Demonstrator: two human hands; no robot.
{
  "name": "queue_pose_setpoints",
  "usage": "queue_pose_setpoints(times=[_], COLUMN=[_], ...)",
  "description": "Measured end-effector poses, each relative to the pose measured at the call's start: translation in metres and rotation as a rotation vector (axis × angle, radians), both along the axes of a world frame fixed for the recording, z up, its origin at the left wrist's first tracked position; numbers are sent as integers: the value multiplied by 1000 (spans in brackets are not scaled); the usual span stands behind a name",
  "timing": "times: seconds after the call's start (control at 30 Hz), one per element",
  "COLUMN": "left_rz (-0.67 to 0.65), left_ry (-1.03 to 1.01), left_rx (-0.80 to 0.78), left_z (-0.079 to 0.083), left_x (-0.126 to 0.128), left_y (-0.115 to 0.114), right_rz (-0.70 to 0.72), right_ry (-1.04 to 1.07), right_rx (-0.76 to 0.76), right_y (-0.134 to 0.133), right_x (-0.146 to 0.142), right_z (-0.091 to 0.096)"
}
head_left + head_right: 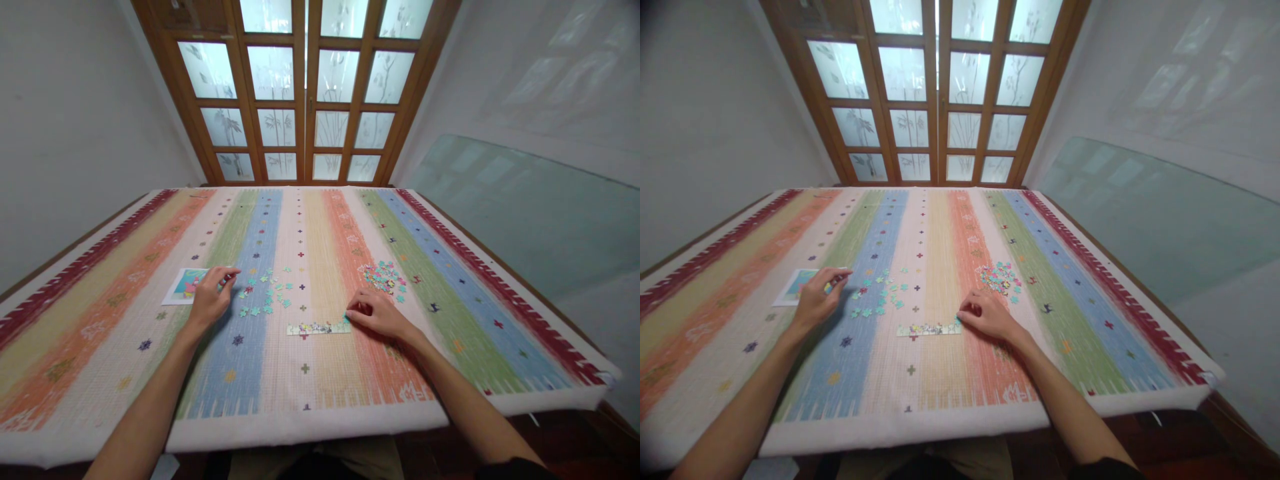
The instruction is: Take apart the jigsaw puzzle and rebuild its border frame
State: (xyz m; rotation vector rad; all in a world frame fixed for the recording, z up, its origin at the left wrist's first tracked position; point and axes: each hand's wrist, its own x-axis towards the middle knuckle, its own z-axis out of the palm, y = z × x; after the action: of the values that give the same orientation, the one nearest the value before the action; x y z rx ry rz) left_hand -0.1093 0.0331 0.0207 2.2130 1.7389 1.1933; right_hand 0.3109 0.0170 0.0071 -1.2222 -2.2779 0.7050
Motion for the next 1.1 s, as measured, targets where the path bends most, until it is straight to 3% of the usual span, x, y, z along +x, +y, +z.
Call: queue_pose_setpoints(times=[0.17, 0.4, 1.1], left_rz=[-6, -48, -224], left_ry=[81, 111, 194], left_rx=[-42, -91, -175], left_z=[-9, -16, -20], left_x=[-11, -7, -6], left_y=[5, 5, 6], right_rz=[4, -1, 21], right_ry=[-12, -24, -1], right_rx=[21, 41, 164], right_y=[0, 0, 1], right_x=[0, -1, -1], right_z=[-1, -2, -12])
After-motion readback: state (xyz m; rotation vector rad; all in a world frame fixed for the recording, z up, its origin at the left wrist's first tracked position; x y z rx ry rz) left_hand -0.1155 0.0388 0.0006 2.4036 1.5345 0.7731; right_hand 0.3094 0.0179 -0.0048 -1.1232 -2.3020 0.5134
